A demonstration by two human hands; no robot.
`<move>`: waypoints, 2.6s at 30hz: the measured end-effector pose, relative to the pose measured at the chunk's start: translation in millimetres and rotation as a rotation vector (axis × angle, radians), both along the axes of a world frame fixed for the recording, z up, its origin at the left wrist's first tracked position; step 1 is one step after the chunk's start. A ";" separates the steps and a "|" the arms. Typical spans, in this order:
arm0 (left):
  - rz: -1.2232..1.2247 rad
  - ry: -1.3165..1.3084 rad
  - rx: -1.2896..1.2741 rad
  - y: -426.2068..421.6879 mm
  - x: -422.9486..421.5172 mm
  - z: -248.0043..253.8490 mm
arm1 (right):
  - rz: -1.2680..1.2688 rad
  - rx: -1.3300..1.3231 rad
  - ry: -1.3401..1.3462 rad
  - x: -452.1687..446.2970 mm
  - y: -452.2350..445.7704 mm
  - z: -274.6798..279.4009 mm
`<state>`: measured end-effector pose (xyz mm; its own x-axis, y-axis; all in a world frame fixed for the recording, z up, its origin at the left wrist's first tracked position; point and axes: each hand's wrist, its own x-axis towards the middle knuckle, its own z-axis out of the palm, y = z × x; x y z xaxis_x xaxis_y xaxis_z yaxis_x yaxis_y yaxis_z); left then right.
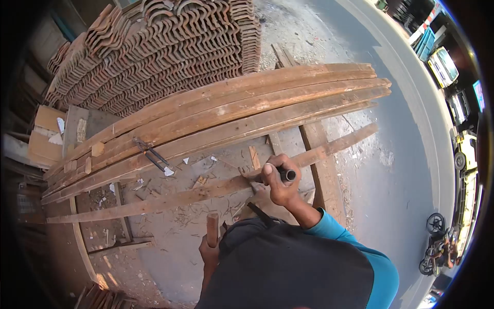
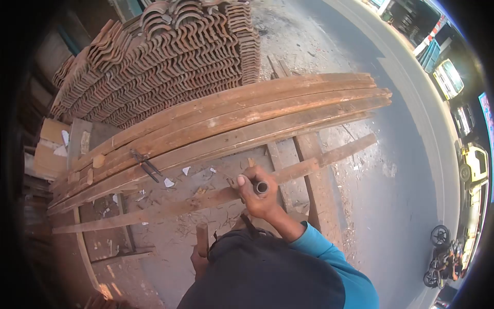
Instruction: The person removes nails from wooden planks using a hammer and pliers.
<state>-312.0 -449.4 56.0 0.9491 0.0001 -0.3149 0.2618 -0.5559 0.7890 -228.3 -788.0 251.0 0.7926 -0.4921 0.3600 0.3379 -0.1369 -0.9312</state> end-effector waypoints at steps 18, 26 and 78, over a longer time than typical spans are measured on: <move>-0.431 -0.559 0.544 -209.5 347.0 72.3 | 0.386 0.125 0.109 42.5 -47.2 -6.7; -0.338 -0.755 0.137 -171.4 270.6 75.8 | 0.048 0.160 -0.006 46.2 -41.0 -2.7; -0.896 -0.646 0.452 80.8 122.5 15.9 | -0.615 0.393 0.709 -290.0 354.7 13.2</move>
<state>-189.4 -368.7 71.9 0.6507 -0.7552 0.0788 -0.7345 -0.5997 0.3176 -518.3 -433.3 264.3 0.3301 -0.8685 -0.3697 -0.3356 0.2581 -0.9060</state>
